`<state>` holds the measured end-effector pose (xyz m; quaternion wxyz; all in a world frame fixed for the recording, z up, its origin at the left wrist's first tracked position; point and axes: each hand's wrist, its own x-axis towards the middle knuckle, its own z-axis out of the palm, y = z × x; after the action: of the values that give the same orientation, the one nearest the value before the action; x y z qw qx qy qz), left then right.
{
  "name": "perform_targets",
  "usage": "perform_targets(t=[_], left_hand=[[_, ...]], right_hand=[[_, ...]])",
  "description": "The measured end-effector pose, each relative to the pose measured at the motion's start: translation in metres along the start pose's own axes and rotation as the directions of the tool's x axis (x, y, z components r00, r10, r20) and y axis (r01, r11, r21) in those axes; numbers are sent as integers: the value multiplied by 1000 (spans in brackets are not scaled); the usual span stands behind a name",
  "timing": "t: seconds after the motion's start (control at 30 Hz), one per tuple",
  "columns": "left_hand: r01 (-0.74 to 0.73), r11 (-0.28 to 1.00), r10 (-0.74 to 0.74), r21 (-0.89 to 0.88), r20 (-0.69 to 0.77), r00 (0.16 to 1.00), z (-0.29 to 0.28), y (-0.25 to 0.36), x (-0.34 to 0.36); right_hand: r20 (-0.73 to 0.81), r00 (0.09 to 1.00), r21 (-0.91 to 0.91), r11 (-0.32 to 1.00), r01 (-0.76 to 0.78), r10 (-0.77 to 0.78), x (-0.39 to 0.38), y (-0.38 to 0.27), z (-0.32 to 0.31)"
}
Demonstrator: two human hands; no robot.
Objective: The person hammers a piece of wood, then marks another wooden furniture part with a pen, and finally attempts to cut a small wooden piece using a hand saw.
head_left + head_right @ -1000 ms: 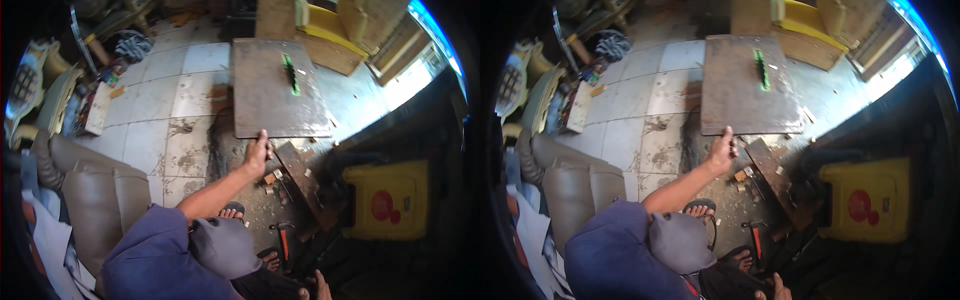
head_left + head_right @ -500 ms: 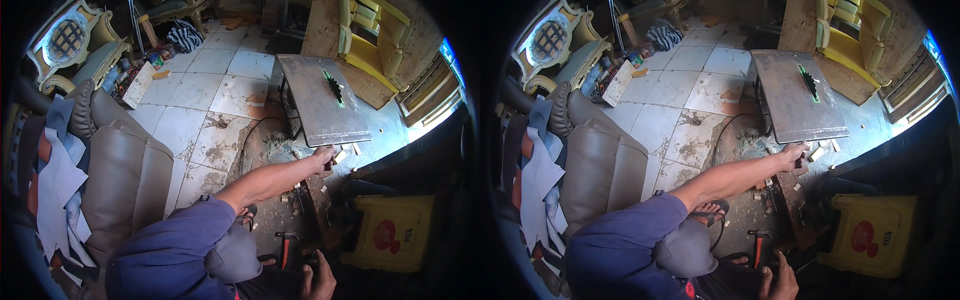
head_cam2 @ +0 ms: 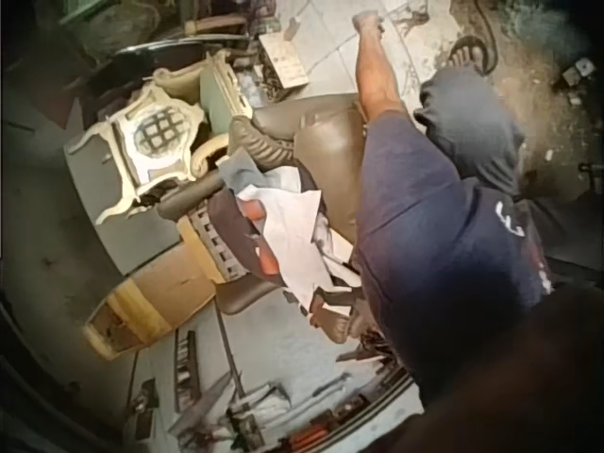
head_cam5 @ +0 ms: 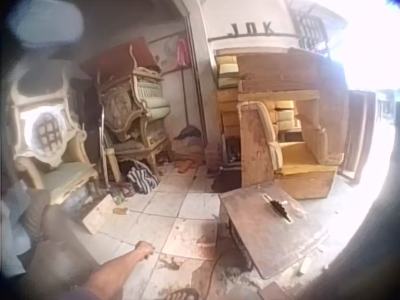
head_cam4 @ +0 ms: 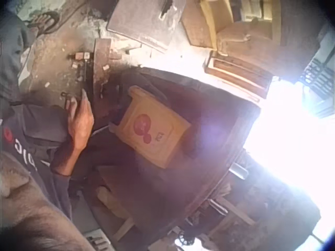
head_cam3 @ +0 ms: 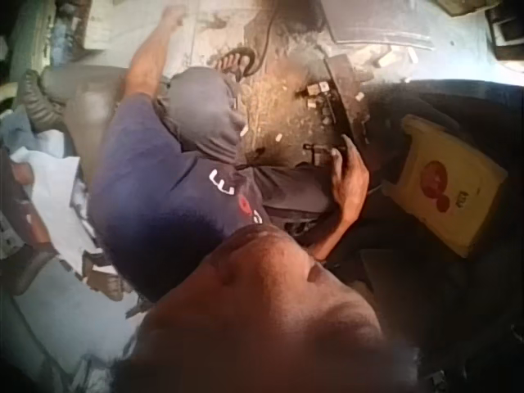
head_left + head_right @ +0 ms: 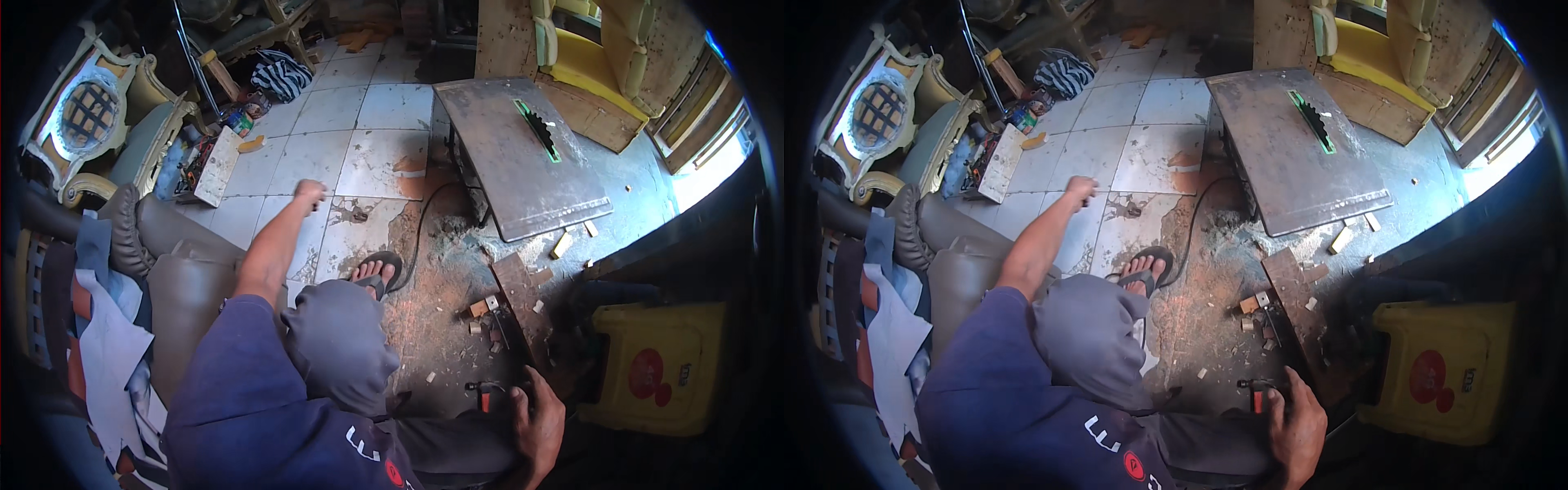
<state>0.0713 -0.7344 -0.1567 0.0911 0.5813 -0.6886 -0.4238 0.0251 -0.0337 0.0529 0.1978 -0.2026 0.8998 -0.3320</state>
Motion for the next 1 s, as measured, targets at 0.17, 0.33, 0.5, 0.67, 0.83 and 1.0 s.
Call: perform_targets(t=[0.17,0.33,0.5,0.67,0.83,1.0], left_hand=[[209,955,-254,-209,-222,941,-97,-54,132],[268,923,-357,-277,-351,866,-144,-91,262],[249,906,-370,-342,-354,859,-137,-79,363],[332,884,-449,-330,-398,800,-188,-92,452],[437,881,-469,-184,-474,746,-194,-118,526],[-3,985,-41,-172,-250,967,-183,-178,563]], right_hand=[[145,933,-29,944,-330,330,22,-6,-14],[-136,907,-385,823,-418,398,56,48,-4],[-246,825,-547,630,-552,510,147,2,27],[-264,774,-556,565,-610,576,235,-42,38],[-320,723,-542,508,-669,612,267,-76,33],[-337,675,-500,483,-719,656,259,-84,23]])
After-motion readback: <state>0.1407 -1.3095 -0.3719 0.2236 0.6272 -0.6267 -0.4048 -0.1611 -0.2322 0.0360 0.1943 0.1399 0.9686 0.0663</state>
